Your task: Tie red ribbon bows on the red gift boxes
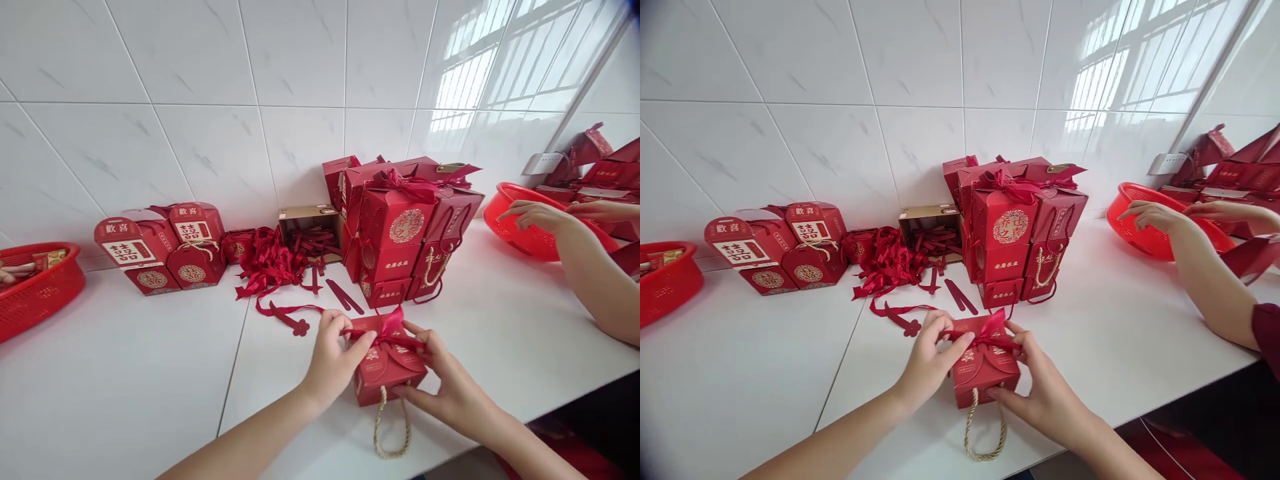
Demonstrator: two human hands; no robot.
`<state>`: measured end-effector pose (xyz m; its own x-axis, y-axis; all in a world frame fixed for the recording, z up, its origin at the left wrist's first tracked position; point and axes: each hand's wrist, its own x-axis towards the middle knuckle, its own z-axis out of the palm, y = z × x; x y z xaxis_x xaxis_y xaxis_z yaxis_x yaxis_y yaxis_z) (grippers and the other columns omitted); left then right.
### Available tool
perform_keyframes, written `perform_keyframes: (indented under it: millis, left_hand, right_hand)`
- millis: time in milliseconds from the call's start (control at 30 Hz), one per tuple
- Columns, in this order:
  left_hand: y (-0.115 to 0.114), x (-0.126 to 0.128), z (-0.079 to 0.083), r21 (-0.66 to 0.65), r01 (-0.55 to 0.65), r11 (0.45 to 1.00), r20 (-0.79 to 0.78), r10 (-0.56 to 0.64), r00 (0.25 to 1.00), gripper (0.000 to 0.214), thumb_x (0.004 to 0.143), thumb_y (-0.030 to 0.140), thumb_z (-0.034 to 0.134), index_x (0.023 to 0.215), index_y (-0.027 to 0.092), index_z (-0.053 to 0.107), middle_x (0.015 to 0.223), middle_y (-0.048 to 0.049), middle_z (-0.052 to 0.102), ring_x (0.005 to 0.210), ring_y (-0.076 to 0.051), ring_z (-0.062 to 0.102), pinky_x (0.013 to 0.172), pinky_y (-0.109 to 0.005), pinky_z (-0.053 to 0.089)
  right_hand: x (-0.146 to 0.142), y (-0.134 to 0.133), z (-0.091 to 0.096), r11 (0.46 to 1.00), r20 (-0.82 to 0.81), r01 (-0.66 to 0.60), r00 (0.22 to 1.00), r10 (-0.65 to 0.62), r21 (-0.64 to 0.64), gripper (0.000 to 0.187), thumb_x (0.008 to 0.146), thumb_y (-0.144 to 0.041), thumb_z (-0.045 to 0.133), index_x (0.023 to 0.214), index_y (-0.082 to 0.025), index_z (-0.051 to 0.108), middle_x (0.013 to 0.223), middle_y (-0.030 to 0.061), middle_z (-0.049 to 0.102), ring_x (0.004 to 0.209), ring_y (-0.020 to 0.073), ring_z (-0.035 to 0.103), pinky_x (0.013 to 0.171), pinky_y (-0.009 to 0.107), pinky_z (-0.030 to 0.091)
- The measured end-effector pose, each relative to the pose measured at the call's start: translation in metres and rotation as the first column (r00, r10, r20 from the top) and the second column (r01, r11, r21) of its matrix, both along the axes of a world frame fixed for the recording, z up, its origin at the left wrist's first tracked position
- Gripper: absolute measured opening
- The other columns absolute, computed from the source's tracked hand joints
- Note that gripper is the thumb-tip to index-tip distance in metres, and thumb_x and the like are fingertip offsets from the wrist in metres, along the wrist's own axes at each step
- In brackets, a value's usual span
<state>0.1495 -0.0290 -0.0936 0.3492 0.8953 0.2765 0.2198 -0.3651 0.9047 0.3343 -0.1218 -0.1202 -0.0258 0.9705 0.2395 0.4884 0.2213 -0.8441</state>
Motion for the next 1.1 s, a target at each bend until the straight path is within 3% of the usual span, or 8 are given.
perform_keyframes:
  millis: [133, 267, 400, 600, 733, 867, 967, 1100]
  left_hand:
    - [0.012, 0.044, -0.004, -0.049, 0.076, 0.996, 0.079, -0.072, 0.994, 0.032, 0.076, 0.034, 0.065, 0.066, 0.02, 0.038, 0.083, 0.0008, 0.041, 0.07, -0.013, 0.046, 0.067, -0.027, 0.043]
    - [0.033, 0.071, -0.01, -0.049, 0.002, 0.999, 0.103, 0.003, 0.995, 0.032, 0.072, 0.034, 0.071, 0.068, 0.02, 0.042, 0.083, 0.0004, 0.045, 0.073, -0.014, 0.048, 0.071, -0.029, 0.043]
    - [0.049, 0.087, -0.017, -0.056, -0.135, 0.989, 0.169, 0.143, 0.975, 0.039, 0.073, 0.034, 0.07, 0.095, 0.022, 0.04, 0.1, -0.0047, 0.046, 0.094, -0.018, 0.049, 0.084, -0.033, 0.042]
    - [0.056, 0.087, -0.023, -0.027, -0.129, 0.991, 0.184, 0.132, 0.974, 0.042, 0.075, 0.039, 0.071, 0.092, 0.023, 0.036, 0.094, -0.002, 0.047, 0.083, -0.014, 0.053, 0.076, -0.029, 0.045]
    - [0.059, 0.062, -0.024, 0.046, -0.145, 0.988, 0.111, 0.139, 0.984, 0.029, 0.084, 0.039, 0.059, 0.097, 0.023, 0.038, 0.097, -0.0037, 0.05, 0.084, -0.014, 0.056, 0.074, -0.027, 0.048]
    - [0.087, 0.004, -0.021, 0.182, -0.294, 0.938, -0.072, 0.311, 0.948, 0.035, 0.08, 0.024, 0.059, 0.109, 0.023, 0.039, 0.114, -0.0087, 0.047, 0.11, -0.022, 0.049, 0.094, -0.038, 0.043]
    - [0.121, -0.051, -0.019, 0.282, -0.39, 0.877, -0.25, 0.459, 0.852, 0.049, 0.074, 0.018, 0.061, 0.118, 0.019, 0.04, 0.127, -0.0138, 0.041, 0.126, -0.03, 0.035, 0.106, -0.049, 0.028]
    - [0.155, -0.106, -0.028, 0.34, -0.459, 0.821, -0.454, 0.57, 0.685, 0.055, 0.078, 0.026, 0.058, 0.129, 0.019, 0.039, 0.147, -0.0179, 0.023, 0.136, -0.04, 0.018, 0.105, -0.059, 0.022]
  right_hand:
    - [0.038, -0.001, -0.015, 0.993, -0.041, 0.116, 0.992, -0.115, 0.014, 0.049, 0.085, -0.036, 0.062, 0.123, -0.029, 0.033, 0.127, 0.0107, 0.051, 0.11, 0.0224, 0.059, 0.092, 0.043, 0.053]
    - [0.06, 0.02, -0.024, 0.972, -0.041, 0.218, 0.976, -0.216, 0.085, 0.041, 0.084, -0.041, 0.063, 0.112, -0.027, 0.038, 0.113, 0.0089, 0.058, 0.101, 0.023, 0.062, 0.089, 0.046, 0.054]
    - [0.064, 0.041, -0.022, 0.963, -0.076, 0.255, 0.965, -0.249, 0.082, 0.04, 0.083, -0.042, 0.063, 0.11, -0.026, 0.037, 0.108, 0.0078, 0.06, 0.095, 0.0214, 0.064, 0.089, 0.045, 0.054]
    - [0.06, 0.045, -0.022, 0.955, -0.078, 0.284, 0.958, -0.278, 0.086, 0.042, 0.082, -0.043, 0.064, 0.111, -0.027, 0.038, 0.11, 0.0082, 0.057, 0.091, 0.0202, 0.063, 0.086, 0.044, 0.056]
    - [0.057, 0.037, -0.029, 0.946, -0.116, 0.295, 0.953, -0.281, 0.132, 0.051, 0.083, -0.039, 0.063, 0.122, -0.029, 0.033, 0.116, 0.0085, 0.055, 0.095, 0.0201, 0.062, 0.09, 0.046, 0.054]
    - [0.05, 0.027, -0.029, 0.869, -0.082, 0.395, 0.918, -0.389, 0.298, 0.074, 0.077, -0.035, 0.069, 0.136, -0.029, 0.026, 0.141, 0.0133, 0.037, 0.126, 0.03, 0.045, 0.1, 0.054, 0.044]
    - [0.039, 0.019, -0.02, 0.785, -0.063, 0.422, 0.894, -0.443, 0.453, 0.077, 0.075, -0.029, 0.07, 0.139, -0.027, 0.027, 0.147, 0.0152, 0.029, 0.138, 0.0346, 0.029, 0.106, 0.06, 0.033]
    - [0.026, 0.015, -0.007, 0.68, 0.051, 0.382, 0.85, -0.525, 0.626, 0.062, 0.075, -0.026, 0.069, 0.13, -0.025, 0.039, 0.143, 0.0175, 0.033, 0.133, 0.0378, 0.034, 0.102, 0.061, 0.033]
